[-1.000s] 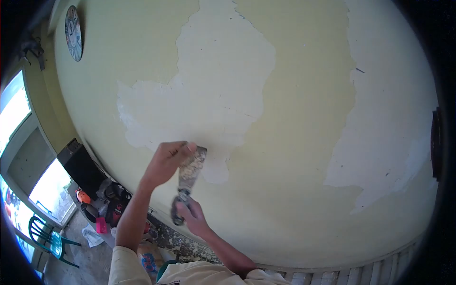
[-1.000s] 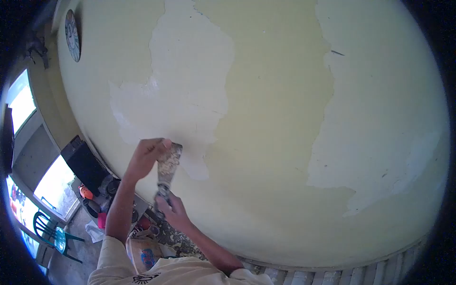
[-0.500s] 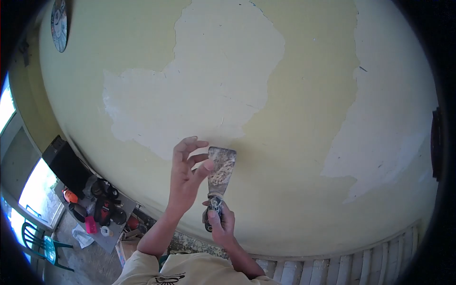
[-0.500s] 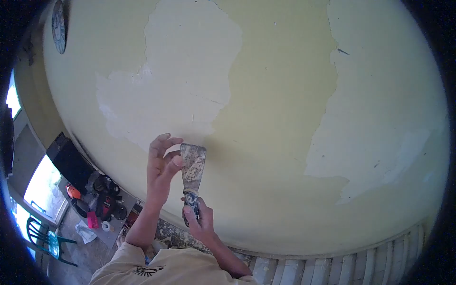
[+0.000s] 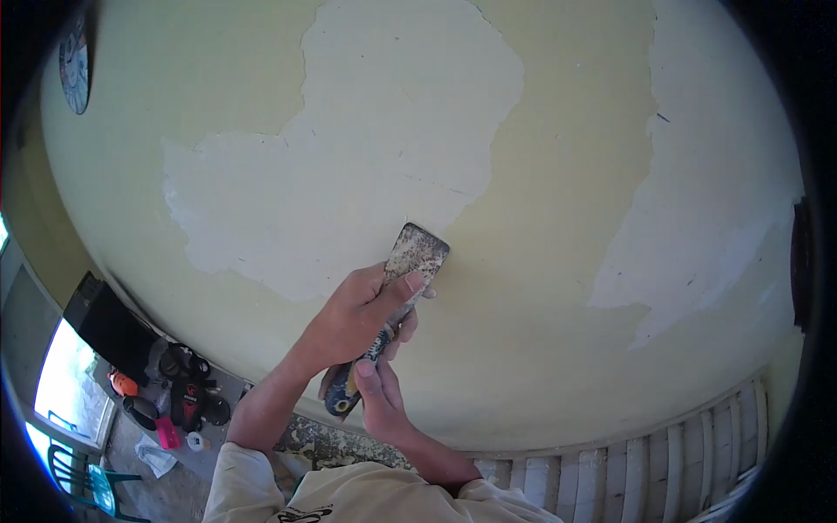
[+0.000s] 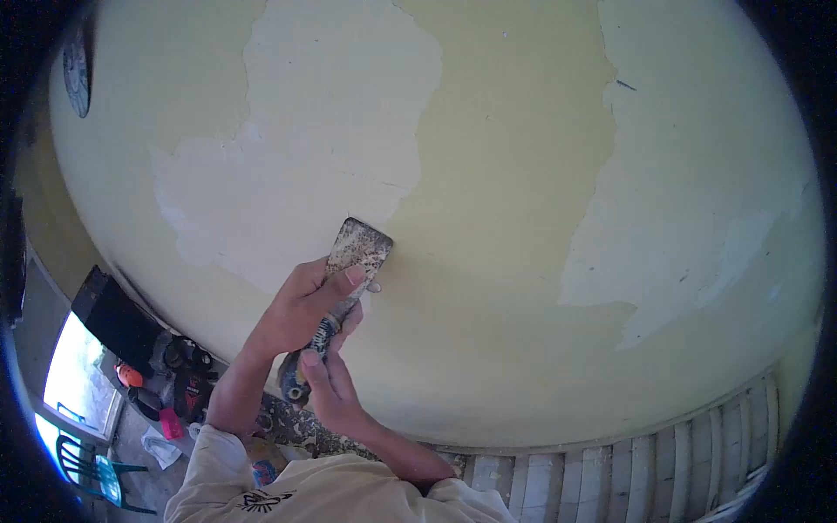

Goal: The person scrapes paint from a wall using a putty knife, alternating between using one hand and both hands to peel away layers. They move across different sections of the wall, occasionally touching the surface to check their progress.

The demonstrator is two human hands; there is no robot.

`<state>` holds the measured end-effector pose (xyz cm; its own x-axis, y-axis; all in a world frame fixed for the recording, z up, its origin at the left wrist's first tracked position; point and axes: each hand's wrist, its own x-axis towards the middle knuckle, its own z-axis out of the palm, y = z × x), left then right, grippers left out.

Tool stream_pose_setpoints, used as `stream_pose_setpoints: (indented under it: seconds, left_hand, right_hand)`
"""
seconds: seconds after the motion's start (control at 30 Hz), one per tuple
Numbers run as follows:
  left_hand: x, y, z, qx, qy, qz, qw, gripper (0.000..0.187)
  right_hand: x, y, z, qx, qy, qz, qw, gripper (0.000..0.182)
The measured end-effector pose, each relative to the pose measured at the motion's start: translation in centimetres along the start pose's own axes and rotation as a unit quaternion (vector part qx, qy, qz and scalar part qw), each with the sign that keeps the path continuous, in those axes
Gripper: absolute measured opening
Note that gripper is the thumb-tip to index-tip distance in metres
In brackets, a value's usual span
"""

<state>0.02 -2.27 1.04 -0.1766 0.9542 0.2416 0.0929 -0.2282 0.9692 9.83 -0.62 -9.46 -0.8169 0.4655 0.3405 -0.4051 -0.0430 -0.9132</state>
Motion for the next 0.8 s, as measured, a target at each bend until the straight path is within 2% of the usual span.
stream_pose_setpoints:
  seconds: [0.03,0.07,0.17,0.3,0.4,0.5,0.57,0.67,0.8]
  left_hand:
    - [0.1,0.3,-0.1,0.001,-0.002,-0.002,1.0,0.036]
    - [0.1,0.4,-0.3,0.002,-0.005,-0.007,1.0,0.035]
    - [0.3,0.3,-0.6,0.031,0.001,0.006,1.0,0.035]
    - [0.6,0.7,-1.3,0.018,-0.012,0.0,1.0,0.034]
    - [0.6,1.6,-1.4,0.044,-0.018,0.018,0.999,0.034]
    - [0.8,1.5,-1.4,0.012,-0.027,0.006,1.0,0.035]
    - [0.7,0.9,-1.5,-0.001,-0.025,0.016,1.0,0.035]
    - [0.6,0.1,-1.1,-0.023,-0.007,0.016,1.0,0.035]
    - [1.0,1.7,-0.8,-0.017,-0.025,0.007,1.0,0.033]
  right_hand:
    - [0.2,-0.3,0.4,0.03,-0.018,0.006,0.999,0.041]
    - [0.4,0.7,0.1,-0.017,-0.013,-0.023,0.999,0.042]
    - [1.0,1.2,0.5,-0.021,0.004,-0.036,0.999,0.043]
    - [1.7,0.5,1.7,0.015,0.027,-0.024,0.999,0.043]
    - [2.2,1.8,1.5,-0.037,0.049,-0.058,0.996,0.043]
    - [2.2,1.3,2.1,0.013,0.077,-0.098,0.992,0.035]
    - [2.0,1.1,1.9,-0.019,0.084,-0.051,0.995,0.042]
    - [1.6,1.1,2.1,-0.031,0.081,-0.075,0.993,0.042]
    - [1.4,-1.2,2.0,0.034,0.064,-0.016,0.997,0.039]
